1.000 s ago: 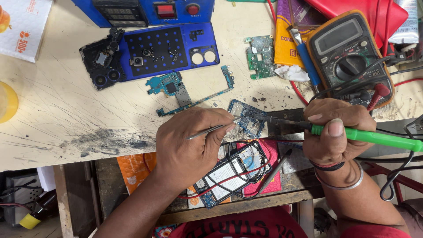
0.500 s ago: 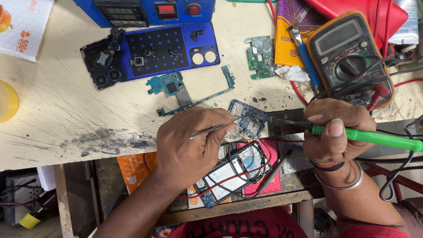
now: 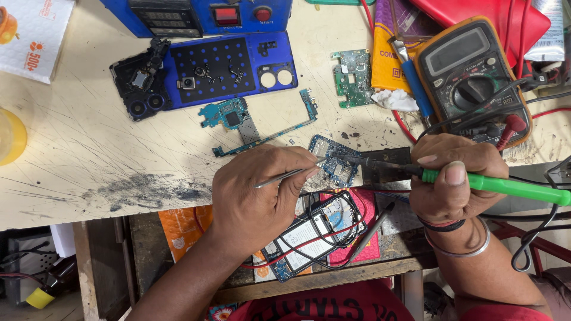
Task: The person probes a disassembled phone motherboard with multimeter test leads, then uses a soldering iron and tweezers to work on the board's components, repeatedly testing and soldering points on the circuit board at a cluttered workbench.
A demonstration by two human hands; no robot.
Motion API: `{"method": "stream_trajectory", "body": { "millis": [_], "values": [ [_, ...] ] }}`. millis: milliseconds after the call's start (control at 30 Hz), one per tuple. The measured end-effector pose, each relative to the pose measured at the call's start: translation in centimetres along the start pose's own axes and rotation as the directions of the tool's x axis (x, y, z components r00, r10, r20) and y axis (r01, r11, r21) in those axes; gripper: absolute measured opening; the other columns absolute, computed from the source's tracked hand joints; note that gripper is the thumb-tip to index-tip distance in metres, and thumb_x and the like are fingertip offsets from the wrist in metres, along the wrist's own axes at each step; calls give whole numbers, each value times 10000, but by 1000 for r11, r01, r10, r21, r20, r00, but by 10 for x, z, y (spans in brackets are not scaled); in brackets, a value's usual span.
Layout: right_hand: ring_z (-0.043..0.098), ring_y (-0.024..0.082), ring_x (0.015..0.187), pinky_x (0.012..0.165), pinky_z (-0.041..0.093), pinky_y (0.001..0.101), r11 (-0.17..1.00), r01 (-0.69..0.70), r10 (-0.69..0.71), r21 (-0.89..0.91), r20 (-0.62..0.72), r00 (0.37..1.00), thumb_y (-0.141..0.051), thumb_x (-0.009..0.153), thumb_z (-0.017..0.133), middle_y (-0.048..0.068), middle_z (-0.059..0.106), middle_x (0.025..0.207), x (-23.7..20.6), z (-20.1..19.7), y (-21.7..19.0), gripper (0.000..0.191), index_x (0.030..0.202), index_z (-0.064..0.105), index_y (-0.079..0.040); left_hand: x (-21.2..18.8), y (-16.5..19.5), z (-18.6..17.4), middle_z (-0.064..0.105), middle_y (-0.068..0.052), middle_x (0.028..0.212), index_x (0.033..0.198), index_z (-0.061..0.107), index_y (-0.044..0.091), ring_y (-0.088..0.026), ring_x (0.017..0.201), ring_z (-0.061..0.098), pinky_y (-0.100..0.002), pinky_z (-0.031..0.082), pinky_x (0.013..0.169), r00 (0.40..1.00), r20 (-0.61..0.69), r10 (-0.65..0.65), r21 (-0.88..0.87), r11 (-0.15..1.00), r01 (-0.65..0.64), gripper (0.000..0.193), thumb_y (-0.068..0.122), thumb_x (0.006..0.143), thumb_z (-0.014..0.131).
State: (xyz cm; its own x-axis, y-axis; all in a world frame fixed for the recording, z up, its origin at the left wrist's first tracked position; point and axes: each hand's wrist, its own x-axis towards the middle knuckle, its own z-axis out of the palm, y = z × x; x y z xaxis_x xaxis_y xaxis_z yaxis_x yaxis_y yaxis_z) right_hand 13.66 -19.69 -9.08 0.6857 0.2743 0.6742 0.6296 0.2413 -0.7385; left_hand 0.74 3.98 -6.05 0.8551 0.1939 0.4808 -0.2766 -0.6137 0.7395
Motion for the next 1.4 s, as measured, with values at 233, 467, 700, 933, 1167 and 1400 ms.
{"method": "stream_trajectory", "body": {
  "millis": [233, 467, 700, 933, 1167, 1400],
  "values": [
    [498, 142, 501, 464, 433, 305, 1000, -15, 15, -13, 6, 1000, -225, 1099, 551, 120, 558, 688, -1, -1, -1, 289, 946, 477, 9, 0, -1, 1, 766, -33, 1006, 1045, 629, 106, -187, 922, 775, -337, 606, 759, 1000, -3, 6, 5, 1000, -6, 140, 126, 980, 751],
    [498, 141, 508, 474, 436, 304, 1000, -10, 10, -5, 25, 1000, -225, 1101, 548, 124, 552, 685, 1, -1, -2, 283, 952, 479, 6, 0, -1, 1, 770, -33, 1003, 1042, 630, 105, -185, 921, 779, -334, 608, 755, 1000, 0, 2, 4, 1000, -2, 136, 129, 979, 749],
    [488, 130, 502, 475, 439, 305, 1000, -21, 21, -3, 6, 1000, -217, 1092, 550, 128, 561, 680, 0, -1, -1, 273, 953, 487, 10, 0, -1, 1, 766, -34, 1005, 1045, 624, 104, -187, 924, 778, -333, 608, 756, 1000, -6, 11, 1, 1000, -11, 142, 129, 983, 749],
    [503, 149, 519, 491, 444, 309, 1000, -27, 27, 11, 30, 999, -223, 1103, 557, 127, 558, 686, 0, -1, -3, 277, 957, 495, 4, 0, 0, 0, 765, -32, 1008, 1045, 624, 101, -188, 912, 773, -336, 603, 752, 1000, -3, 7, 1, 1000, -7, 136, 123, 985, 744],
    [501, 138, 518, 483, 446, 311, 1000, -7, 7, -11, 11, 1000, -216, 1099, 546, 122, 556, 694, 1, 0, -2, 276, 953, 481, 10, 1, 1, 0, 766, -33, 1008, 1040, 635, 98, -187, 908, 774, -335, 601, 751, 1000, -3, -1, -2, 1000, 1, 128, 123, 981, 746],
    [499, 136, 511, 479, 444, 310, 1000, -20, 20, -1, 14, 1000, -216, 1094, 548, 118, 559, 687, 0, 0, -3, 273, 951, 490, 9, 1, 2, -1, 764, -32, 1008, 1036, 637, 98, -197, 929, 776, -336, 606, 765, 1000, -7, 11, 12, 1000, -10, 130, 119, 979, 752]
  ]
}}
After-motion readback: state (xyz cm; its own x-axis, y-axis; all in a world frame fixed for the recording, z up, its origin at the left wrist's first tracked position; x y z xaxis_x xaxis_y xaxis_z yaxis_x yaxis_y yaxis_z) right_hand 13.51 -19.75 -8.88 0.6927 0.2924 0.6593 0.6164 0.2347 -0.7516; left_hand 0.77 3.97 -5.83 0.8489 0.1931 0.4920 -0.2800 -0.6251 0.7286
